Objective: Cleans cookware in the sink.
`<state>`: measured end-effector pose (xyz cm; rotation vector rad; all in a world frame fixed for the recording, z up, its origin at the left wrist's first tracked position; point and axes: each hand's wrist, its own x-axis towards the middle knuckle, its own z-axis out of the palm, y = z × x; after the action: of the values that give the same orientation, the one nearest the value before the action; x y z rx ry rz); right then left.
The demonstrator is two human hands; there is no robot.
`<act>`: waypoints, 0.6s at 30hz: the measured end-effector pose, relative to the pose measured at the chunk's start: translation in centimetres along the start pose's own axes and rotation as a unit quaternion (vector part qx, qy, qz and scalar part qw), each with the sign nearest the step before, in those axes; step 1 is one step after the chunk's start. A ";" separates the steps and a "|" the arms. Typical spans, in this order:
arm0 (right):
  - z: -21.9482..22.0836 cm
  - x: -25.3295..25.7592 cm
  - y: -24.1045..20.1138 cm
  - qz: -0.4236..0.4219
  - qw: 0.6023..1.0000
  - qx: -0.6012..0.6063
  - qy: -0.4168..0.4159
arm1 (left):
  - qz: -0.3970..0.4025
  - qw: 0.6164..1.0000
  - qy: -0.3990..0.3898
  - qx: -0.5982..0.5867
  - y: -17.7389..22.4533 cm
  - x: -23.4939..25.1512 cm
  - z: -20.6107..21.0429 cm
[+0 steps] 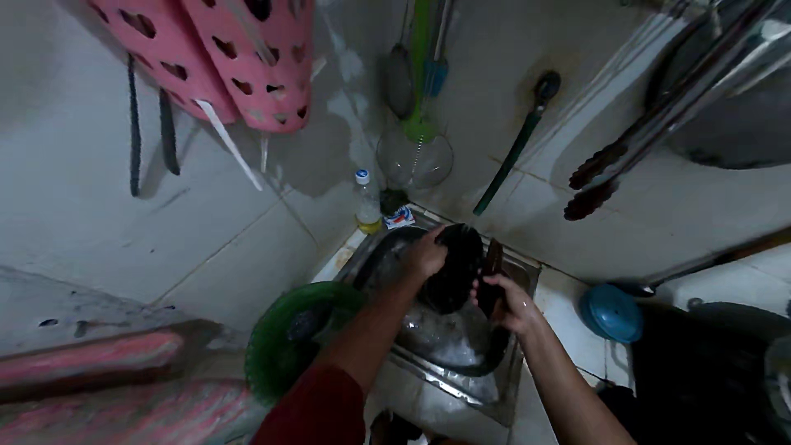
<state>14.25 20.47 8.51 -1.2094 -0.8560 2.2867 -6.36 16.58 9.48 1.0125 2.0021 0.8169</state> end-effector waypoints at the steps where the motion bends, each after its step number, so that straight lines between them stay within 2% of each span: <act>1: -1.5 -1.0 0.5 -0.001 1.000 -0.014 0.014 | 0.024 0.999 -0.013 0.044 1.2 0.8 -0.1; 5: -6.9 -4.0 2.8 -0.021 0.996 -0.064 0.066 | 0.106 0.967 -0.064 0.222 4.9 2.3 0.6; 8: -8.5 -4.2 4.6 -0.031 0.994 -0.006 0.108 | 0.150 0.934 -0.106 0.306 6.1 2.3 1.3; 12: -6.9 -0.7 6.9 -0.026 0.984 0.084 0.157 | 0.185 0.900 -0.143 0.367 6.6 1.2 1.4; 14: -5.0 0.9 8.1 -0.003 0.978 0.126 0.167 | 0.196 0.903 -0.147 0.352 6.7 0.0 0.7; 18: -1.5 2.1 10.7 0.000 0.970 0.216 0.115 | 0.205 0.916 -0.140 0.316 6.4 -2.3 -0.9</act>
<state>13.60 14.50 -0.68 -1.2321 -0.2530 2.1259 -3.73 17.58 15.68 1.8504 1.8514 0.1766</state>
